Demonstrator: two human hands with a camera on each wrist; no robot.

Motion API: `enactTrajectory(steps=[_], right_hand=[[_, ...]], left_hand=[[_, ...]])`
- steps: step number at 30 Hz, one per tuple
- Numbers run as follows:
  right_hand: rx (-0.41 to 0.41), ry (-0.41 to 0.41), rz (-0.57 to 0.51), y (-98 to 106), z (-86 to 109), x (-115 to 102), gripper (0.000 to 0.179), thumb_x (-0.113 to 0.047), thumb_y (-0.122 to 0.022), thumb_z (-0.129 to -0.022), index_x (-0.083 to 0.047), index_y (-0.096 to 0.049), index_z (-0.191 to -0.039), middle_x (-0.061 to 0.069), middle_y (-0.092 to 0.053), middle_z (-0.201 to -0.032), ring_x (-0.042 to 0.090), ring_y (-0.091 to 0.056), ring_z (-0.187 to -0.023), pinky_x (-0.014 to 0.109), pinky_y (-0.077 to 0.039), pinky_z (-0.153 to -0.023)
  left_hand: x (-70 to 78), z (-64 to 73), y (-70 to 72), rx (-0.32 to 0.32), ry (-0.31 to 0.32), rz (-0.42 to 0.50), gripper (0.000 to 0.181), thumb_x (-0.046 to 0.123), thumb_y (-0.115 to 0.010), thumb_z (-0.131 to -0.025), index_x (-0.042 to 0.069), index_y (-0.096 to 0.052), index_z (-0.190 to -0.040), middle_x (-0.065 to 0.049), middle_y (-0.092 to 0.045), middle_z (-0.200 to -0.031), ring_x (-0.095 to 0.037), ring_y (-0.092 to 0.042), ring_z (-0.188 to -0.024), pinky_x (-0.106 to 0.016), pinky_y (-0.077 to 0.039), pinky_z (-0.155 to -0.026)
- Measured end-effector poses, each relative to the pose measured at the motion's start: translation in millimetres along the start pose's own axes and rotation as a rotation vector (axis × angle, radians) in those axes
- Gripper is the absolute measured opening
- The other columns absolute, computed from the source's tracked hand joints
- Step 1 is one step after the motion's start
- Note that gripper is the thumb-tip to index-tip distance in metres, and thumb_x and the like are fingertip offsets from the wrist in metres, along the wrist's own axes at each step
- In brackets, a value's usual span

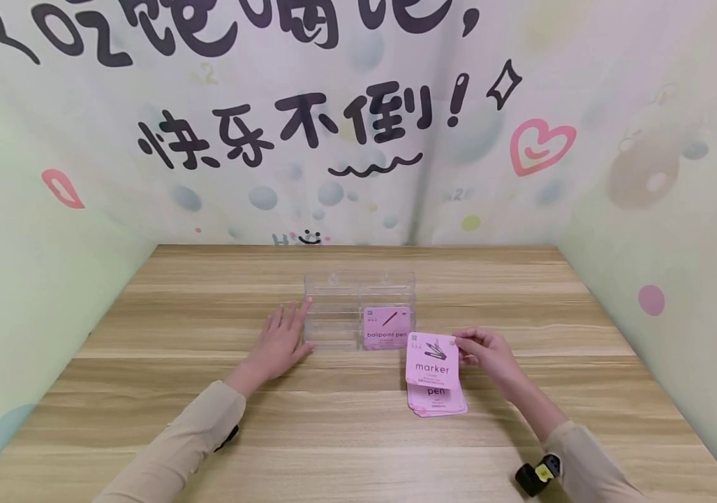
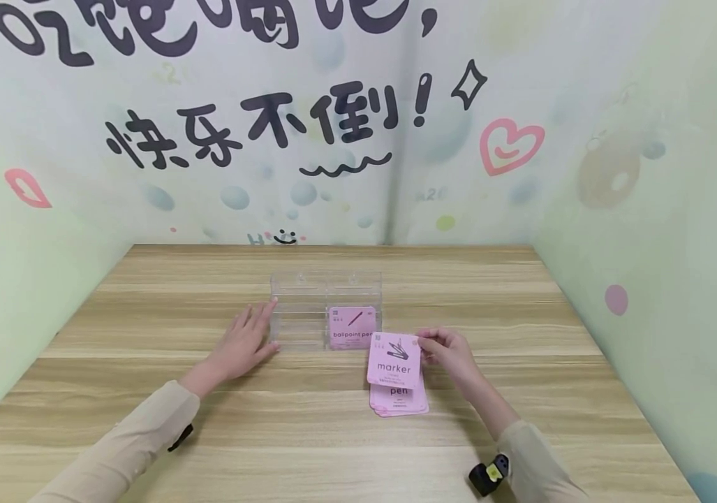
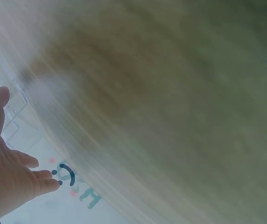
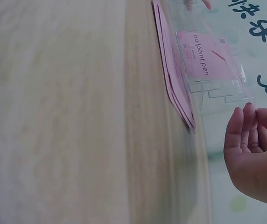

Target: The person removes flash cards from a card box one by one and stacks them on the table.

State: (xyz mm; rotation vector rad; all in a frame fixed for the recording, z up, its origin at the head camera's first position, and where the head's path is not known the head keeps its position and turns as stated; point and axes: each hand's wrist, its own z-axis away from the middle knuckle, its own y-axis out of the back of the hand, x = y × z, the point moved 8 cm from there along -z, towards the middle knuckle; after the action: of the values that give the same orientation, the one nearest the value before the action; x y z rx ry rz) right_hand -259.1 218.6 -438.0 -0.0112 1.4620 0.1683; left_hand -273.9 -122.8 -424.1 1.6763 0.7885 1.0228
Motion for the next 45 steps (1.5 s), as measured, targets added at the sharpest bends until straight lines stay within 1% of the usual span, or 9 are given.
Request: enactTrajectory(steps=[5,11,18,25,33,40,45], right_hand=[[-0.039,-0.048,-0.005,-0.3,2.1,9.3,0.024,-0.008,-0.056,-0.088,0.010,-0.053,-0.105,-0.001,-0.062,-0.082,0.008,-0.058,-0.069,0.023,-0.052,-0.065],[-0.082,-0.083,0.002,-0.2,4.6,16.6,0.023,-0.008,-0.056,-0.088,0.009,-0.053,-0.103,0.002,-0.062,-0.084,0.009,-0.059,-0.070,0.023,-0.052,-0.066],[-0.119,-0.093,0.050,1.1,8.4,18.9,0.029,-0.010,-0.055,-0.089,0.013,-0.052,-0.107,0.004,-0.062,-0.084,0.010,-0.058,-0.068,0.024,-0.052,-0.065],[-0.153,-0.111,0.070,-0.5,8.1,23.0,0.027,-0.010,-0.056,-0.088,0.012,-0.054,-0.104,0.003,-0.062,-0.081,0.011,-0.058,-0.067,0.025,-0.052,-0.064],[-0.152,-0.147,0.126,-2.8,6.5,26.0,0.026,-0.010,-0.055,-0.088,0.010,-0.055,-0.105,0.003,-0.061,-0.079,0.013,-0.058,-0.069,0.026,-0.052,-0.064],[-0.158,-0.129,0.189,-5.1,4.8,24.5,0.027,-0.010,-0.056,-0.088,0.012,-0.055,-0.103,0.002,-0.061,-0.077,0.012,-0.056,-0.068,0.024,-0.051,-0.061],[-0.156,-0.135,0.228,-6.7,5.1,23.1,0.027,-0.008,-0.060,-0.084,0.011,-0.055,-0.102,0.002,-0.061,-0.076,0.012,-0.056,-0.067,0.024,-0.051,-0.060]], left_hand=[[-0.4,-0.2,0.3,0.004,-0.001,-0.002,0.079,0.035,-0.053,-0.091,0.013,-0.001,-0.146,-0.032,-0.023,-0.141,-0.052,-0.019,-0.128,-0.062,-0.018,-0.101],[-0.1,-0.5,0.4,0.005,-0.001,0.003,0.079,0.034,-0.054,-0.090,0.014,-0.001,-0.146,-0.032,-0.023,-0.141,-0.052,-0.019,-0.127,-0.062,-0.018,-0.101],[0.1,-0.6,0.6,0.007,-0.003,-0.002,0.079,0.035,-0.054,-0.090,0.012,-0.002,-0.146,-0.032,-0.023,-0.141,-0.052,-0.020,-0.127,-0.062,-0.018,-0.101],[-0.2,-0.9,-0.1,0.005,0.002,-0.002,0.079,0.035,-0.054,-0.090,0.013,-0.002,-0.146,-0.031,-0.023,-0.141,-0.052,-0.019,-0.128,-0.062,-0.018,-0.101],[-0.4,-0.7,-1.2,-0.005,0.005,0.003,0.079,0.035,-0.053,-0.091,0.014,0.000,-0.146,-0.031,-0.022,-0.142,-0.051,-0.018,-0.128,-0.062,-0.018,-0.101],[-0.1,-0.9,-0.8,-0.004,0.004,0.004,0.079,0.035,-0.054,-0.091,0.014,-0.001,-0.146,-0.031,-0.022,-0.142,-0.052,-0.018,-0.128,-0.062,-0.018,-0.101],[0.0,-0.7,-0.1,0.002,0.000,-0.001,0.079,0.035,-0.054,-0.091,0.013,-0.001,-0.146,-0.031,-0.023,-0.142,-0.052,-0.018,-0.128,-0.062,-0.018,-0.101]])
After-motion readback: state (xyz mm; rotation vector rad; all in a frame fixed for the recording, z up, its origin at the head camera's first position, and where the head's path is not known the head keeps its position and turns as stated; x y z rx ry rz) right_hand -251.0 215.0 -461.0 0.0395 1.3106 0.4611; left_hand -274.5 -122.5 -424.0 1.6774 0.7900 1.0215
